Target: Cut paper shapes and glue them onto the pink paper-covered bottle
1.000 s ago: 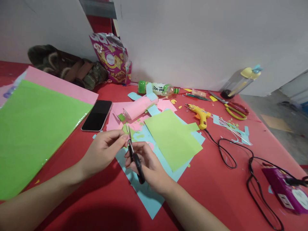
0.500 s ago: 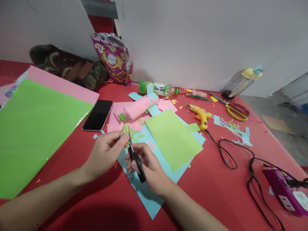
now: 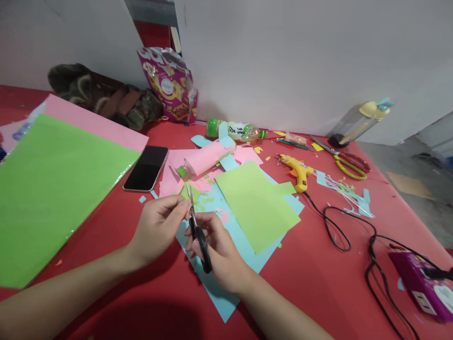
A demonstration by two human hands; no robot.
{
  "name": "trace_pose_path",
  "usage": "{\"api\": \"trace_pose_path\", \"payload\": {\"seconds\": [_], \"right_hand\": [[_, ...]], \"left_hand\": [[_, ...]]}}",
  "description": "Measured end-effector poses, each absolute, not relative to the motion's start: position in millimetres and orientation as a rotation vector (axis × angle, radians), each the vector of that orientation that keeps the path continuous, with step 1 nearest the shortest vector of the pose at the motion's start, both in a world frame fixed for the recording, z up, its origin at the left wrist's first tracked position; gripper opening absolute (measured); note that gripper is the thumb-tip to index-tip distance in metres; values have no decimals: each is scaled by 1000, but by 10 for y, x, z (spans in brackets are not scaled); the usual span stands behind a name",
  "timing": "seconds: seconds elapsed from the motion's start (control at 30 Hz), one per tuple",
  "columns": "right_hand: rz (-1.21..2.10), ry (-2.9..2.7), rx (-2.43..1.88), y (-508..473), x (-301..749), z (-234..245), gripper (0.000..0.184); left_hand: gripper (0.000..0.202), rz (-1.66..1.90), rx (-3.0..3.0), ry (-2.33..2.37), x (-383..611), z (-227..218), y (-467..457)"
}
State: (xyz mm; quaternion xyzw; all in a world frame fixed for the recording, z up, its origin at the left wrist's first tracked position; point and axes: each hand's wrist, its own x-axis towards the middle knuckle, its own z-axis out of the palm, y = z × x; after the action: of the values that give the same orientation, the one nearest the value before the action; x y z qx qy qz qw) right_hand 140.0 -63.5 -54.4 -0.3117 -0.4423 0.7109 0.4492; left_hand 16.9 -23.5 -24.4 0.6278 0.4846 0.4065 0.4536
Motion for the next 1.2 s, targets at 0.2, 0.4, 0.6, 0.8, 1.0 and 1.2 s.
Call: {"api": "trace_pose_path", "payload": {"seconds": [0.2, 0.4, 0.6, 0.8, 1.0, 1.2], "right_hand": [[1751, -1091, -758, -629, 1387, -547, 32], [1741, -1090, -745, -655, 1393, -546, 32], [1712, -1114, -773, -655, 1380, -528, 33], [1659, -1186, -821, -653, 1383, -534, 31], [1623, -1221, -894, -667, 1371, -514, 33], [1594, -1235, -956, -681, 1361, -512, 32]], "left_hand": [[35, 1046, 1592, 1189, 181, -259, -243], [38, 1065, 1705, 1276, 197, -255, -255], [37, 1080, 1722, 1295, 199, -267, -264], [36, 1093, 1745, 1323, 200, -274, -259], [34, 1088, 1797, 1365, 199, -282, -255], [34, 1070, 1829, 1387, 199, -272, -259]]}}
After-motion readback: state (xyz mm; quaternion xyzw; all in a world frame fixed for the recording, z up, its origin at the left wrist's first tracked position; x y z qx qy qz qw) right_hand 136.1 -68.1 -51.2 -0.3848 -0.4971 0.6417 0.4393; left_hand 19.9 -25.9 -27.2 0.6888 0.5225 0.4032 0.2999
